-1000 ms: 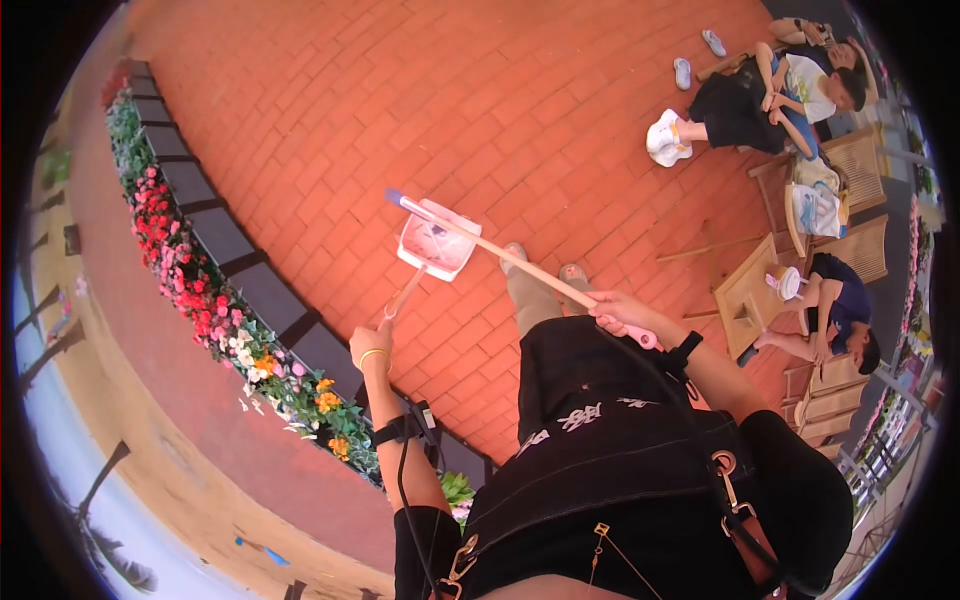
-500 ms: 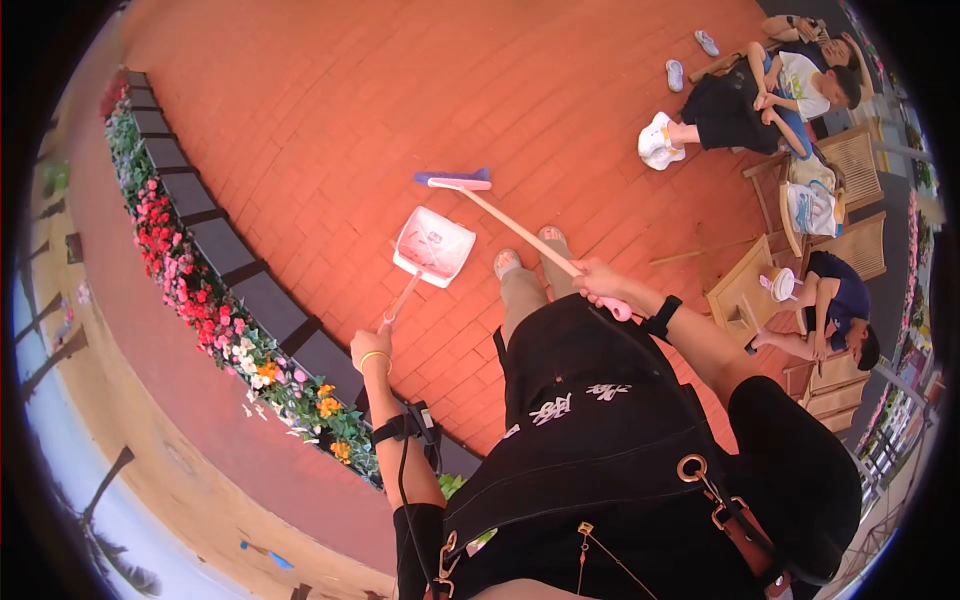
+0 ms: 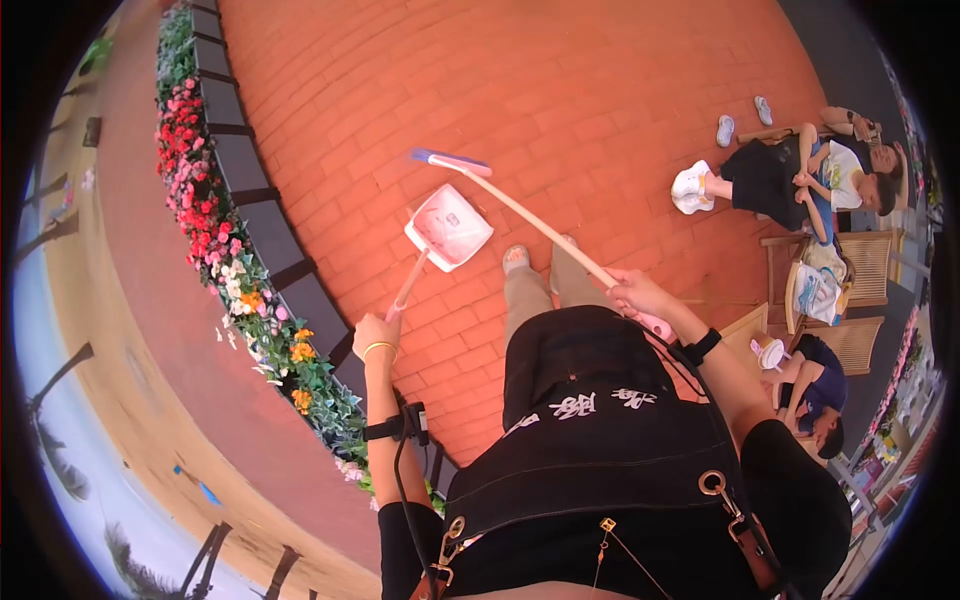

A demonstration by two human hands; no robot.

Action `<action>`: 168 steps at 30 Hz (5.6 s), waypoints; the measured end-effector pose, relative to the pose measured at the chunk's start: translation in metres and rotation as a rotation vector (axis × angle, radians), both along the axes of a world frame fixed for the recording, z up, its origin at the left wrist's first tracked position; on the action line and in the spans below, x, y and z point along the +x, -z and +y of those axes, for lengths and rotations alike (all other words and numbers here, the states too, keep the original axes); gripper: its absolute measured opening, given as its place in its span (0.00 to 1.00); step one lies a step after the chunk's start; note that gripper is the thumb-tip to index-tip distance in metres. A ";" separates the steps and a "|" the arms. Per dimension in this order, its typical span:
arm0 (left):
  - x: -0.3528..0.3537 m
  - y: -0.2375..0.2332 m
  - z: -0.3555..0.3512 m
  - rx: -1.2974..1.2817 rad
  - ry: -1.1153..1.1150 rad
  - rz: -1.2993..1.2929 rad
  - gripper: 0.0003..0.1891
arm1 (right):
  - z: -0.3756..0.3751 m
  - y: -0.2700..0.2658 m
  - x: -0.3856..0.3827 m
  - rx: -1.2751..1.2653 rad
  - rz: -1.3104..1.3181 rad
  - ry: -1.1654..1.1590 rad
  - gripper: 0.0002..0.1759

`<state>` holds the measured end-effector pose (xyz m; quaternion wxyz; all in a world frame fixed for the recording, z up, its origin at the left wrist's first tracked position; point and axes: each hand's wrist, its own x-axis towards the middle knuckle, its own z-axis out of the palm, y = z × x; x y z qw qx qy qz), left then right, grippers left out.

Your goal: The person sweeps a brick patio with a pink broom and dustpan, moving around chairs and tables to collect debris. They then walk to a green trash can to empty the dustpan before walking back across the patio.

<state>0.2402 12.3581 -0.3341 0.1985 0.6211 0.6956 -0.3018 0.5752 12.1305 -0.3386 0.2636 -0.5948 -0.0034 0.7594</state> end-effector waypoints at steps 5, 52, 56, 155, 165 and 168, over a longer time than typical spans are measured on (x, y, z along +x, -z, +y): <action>-0.016 0.019 -0.016 0.017 -0.015 -0.062 0.22 | 0.010 0.020 -0.007 -0.041 -0.150 -0.119 0.28; 0.017 0.029 0.057 0.099 -0.809 -0.923 0.20 | 0.041 -0.061 0.055 0.078 -0.120 0.740 0.05; 0.119 0.018 0.126 0.033 -0.645 -0.969 0.15 | 0.064 -0.059 0.104 0.079 -0.320 0.806 0.10; 0.646 0.134 2.554 0.391 -0.752 -0.821 0.17 | 2.540 0.120 0.704 0.124 -0.235 0.560 0.23; 0.716 0.165 2.835 0.398 -1.056 -0.997 0.14 | 2.915 0.159 0.862 0.075 -0.473 0.180 0.10; 0.743 0.174 2.928 0.402 -1.050 -0.944 0.14 | 3.045 0.180 0.892 0.145 -0.370 0.230 0.06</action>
